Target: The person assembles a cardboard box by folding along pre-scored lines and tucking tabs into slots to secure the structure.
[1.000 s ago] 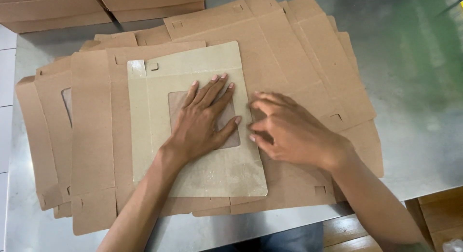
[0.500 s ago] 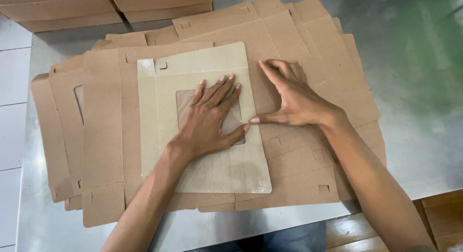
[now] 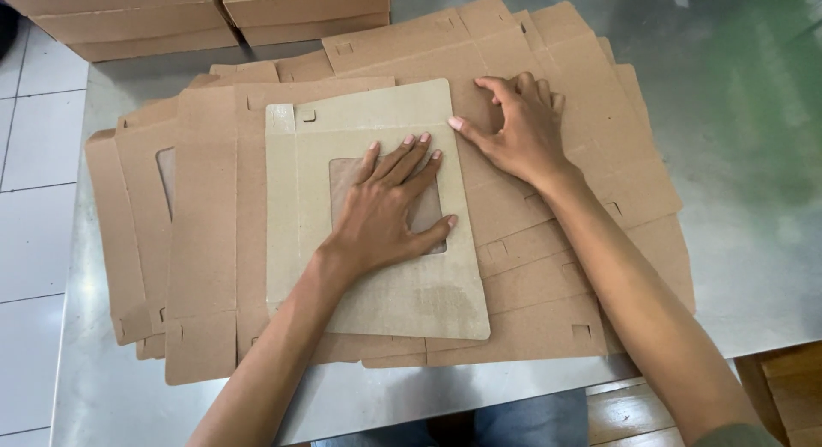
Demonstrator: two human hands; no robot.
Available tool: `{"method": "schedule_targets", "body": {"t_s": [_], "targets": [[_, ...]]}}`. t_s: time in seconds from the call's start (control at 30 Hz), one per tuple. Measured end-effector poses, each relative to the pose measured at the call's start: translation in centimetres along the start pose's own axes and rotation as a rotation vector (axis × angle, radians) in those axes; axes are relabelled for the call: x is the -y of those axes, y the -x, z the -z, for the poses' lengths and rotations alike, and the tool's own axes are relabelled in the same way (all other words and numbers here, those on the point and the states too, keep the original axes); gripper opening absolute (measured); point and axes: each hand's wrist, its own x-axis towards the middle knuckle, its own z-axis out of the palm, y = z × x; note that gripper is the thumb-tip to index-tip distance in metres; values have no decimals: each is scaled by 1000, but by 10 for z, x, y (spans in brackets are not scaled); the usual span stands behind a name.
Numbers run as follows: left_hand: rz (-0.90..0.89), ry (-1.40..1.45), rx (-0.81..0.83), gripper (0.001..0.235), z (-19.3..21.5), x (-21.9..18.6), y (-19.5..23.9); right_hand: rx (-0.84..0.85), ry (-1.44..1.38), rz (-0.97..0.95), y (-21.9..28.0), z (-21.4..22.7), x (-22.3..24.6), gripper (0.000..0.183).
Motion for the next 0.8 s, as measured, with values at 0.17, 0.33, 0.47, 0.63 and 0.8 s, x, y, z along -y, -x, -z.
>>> {"method": "schedule_targets", "body": {"t_s": [0.17, 0.33, 0.47, 0.63, 0.8], "targets": [[9, 8, -10, 79, 1, -2, -1, 60, 52, -38, 4, 4, 4, 78], [17, 31, 11, 79, 4, -2, -1, 187, 35, -39, 13, 19, 16, 85], [38, 57, 27, 79, 5, -3, -1, 344, 47, -72, 26, 32, 32, 104], [52, 56, 50, 80, 5, -3, -2, 471, 60, -88, 39, 38, 35, 118], [71, 52, 83, 79, 7, -4, -4, 560, 139, -18, 46, 49, 51, 125]]}}
